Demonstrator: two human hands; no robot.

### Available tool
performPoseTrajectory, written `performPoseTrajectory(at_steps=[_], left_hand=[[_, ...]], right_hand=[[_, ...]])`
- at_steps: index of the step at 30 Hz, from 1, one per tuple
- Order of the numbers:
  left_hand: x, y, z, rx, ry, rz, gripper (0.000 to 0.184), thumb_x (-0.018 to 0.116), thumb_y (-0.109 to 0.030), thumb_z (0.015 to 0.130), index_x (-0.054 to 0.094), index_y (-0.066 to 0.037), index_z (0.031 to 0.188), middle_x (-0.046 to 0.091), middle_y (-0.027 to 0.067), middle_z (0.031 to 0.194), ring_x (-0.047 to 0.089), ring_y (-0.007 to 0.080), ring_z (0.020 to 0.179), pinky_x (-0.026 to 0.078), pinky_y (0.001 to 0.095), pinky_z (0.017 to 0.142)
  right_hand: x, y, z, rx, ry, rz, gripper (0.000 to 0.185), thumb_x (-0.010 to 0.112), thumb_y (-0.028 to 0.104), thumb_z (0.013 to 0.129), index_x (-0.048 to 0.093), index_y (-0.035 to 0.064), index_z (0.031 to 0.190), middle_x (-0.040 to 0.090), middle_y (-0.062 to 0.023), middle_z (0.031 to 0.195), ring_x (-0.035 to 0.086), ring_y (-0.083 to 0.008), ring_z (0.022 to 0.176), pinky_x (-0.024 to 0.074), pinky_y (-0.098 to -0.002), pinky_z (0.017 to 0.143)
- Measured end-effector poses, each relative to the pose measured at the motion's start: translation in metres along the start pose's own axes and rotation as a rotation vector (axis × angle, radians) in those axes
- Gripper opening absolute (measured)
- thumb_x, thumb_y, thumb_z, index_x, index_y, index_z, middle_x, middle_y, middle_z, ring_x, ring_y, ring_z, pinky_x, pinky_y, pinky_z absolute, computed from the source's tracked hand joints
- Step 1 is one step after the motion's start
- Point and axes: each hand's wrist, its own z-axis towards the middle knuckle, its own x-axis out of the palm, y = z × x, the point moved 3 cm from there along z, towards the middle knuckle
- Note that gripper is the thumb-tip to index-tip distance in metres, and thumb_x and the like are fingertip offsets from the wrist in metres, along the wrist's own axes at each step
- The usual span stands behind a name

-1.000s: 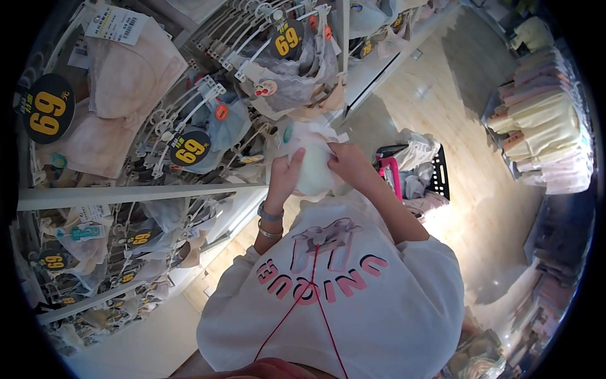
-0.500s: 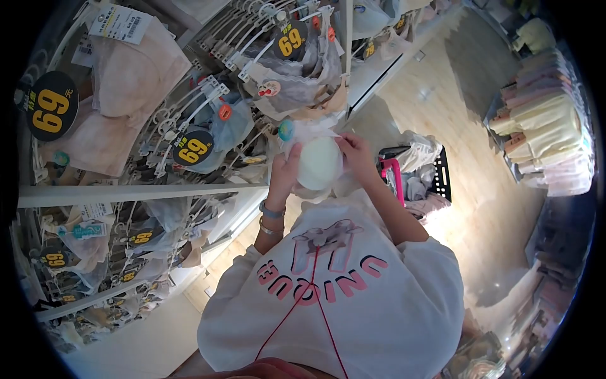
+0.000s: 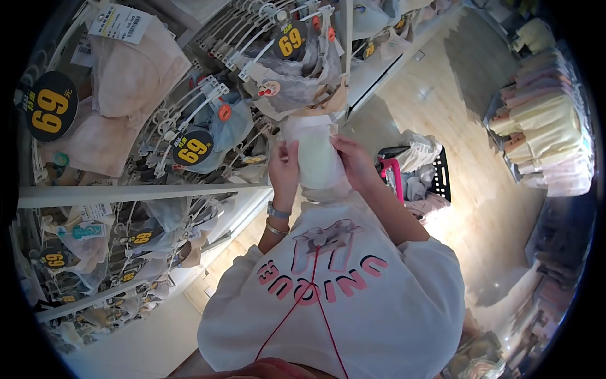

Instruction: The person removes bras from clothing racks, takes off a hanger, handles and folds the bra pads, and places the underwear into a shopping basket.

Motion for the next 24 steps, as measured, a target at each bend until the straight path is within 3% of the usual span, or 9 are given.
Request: performPoseTrajectory(at_steps=[2,5,8,10,16,22,24], left_hand=[[0.003,-0.013,-0.016,0.450,-0.425,0.229,0.041,0.063,-0.020,0.085,0.051,0.003,0.118,0.054,0.0187,0.115,0.053,0.0322,0.103,0.042,0.0397,0.088],[0.010,-0.034,-0.035,0.657,-0.279,0.273,0.045,0.063,-0.014,0.082,0.047,0.002,0.121,0.046,0.0202,0.126,0.046,0.0416,0.109,0.039,0.0455,0.091],[0.027,-0.037,-0.038,0.547,-0.066,-0.046,0.046,0.058,-0.011,0.086,0.044,0.003,0.127,0.046,0.0215,0.129,0.046,0.0384,0.117,0.037,0.0419,0.098],[0.031,-0.038,-0.038,0.433,0.049,-0.247,0.047,0.054,-0.009,0.088,0.041,0.004,0.131,0.047,0.0220,0.131,0.047,0.0344,0.120,0.037,0.0380,0.100],[0.023,-0.042,-0.040,0.226,0.205,-0.491,0.040,0.054,-0.008,0.089,0.047,0.006,0.126,0.054,0.0179,0.126,0.054,0.0253,0.113,0.041,0.0330,0.095],[0.017,-0.057,-0.044,0.260,0.140,-0.470,0.036,0.057,-0.005,0.087,0.054,0.004,0.122,0.059,0.0176,0.120,0.059,0.0239,0.108,0.045,0.0309,0.090],[0.011,-0.066,-0.042,0.392,0.048,-0.328,0.032,0.056,-0.004,0.087,0.056,0.005,0.118,0.061,0.0177,0.116,0.060,0.0242,0.106,0.046,0.0309,0.089]], right_hand=[[0.002,0.001,-0.003,-0.029,-0.051,-0.023,0.018,0.054,0.015,0.091,0.062,0.0026,0.100,0.063,-0.0022,0.090,0.058,-0.0110,0.084,0.0445,-0.0237,0.078],[0.002,-0.002,-0.005,-0.094,-0.063,-0.093,0.019,0.056,0.016,0.091,0.062,0.0007,0.099,0.063,-0.0034,0.088,0.059,-0.0115,0.082,0.0461,-0.0252,0.075],[0.015,0.000,-0.014,-0.111,-0.160,-0.088,0.014,0.062,0.014,0.087,0.065,0.0021,0.092,0.062,0.0001,0.080,0.056,-0.0072,0.072,0.0439,-0.0213,0.065],[0.019,0.004,-0.019,-0.166,-0.155,-0.135,0.016,0.061,0.014,0.088,0.065,0.0003,0.094,0.063,-0.0023,0.082,0.058,-0.0082,0.073,0.0456,-0.0220,0.065],[0.039,0.022,-0.043,-0.233,-0.143,-0.185,0.016,0.063,0.012,0.087,0.066,-0.0018,0.095,0.064,-0.0013,0.080,0.056,-0.0056,0.067,0.0441,-0.0204,0.061],[0.044,0.030,-0.052,-0.296,-0.107,-0.281,0.015,0.062,0.011,0.087,0.067,-0.0011,0.095,0.063,0.0002,0.078,0.055,-0.0044,0.068,0.0439,-0.0197,0.061],[0.045,0.029,-0.052,-0.298,-0.109,-0.288,0.015,0.062,0.011,0.087,0.067,-0.0010,0.095,0.062,0.0008,0.077,0.054,-0.0039,0.067,0.0426,-0.0194,0.060]])
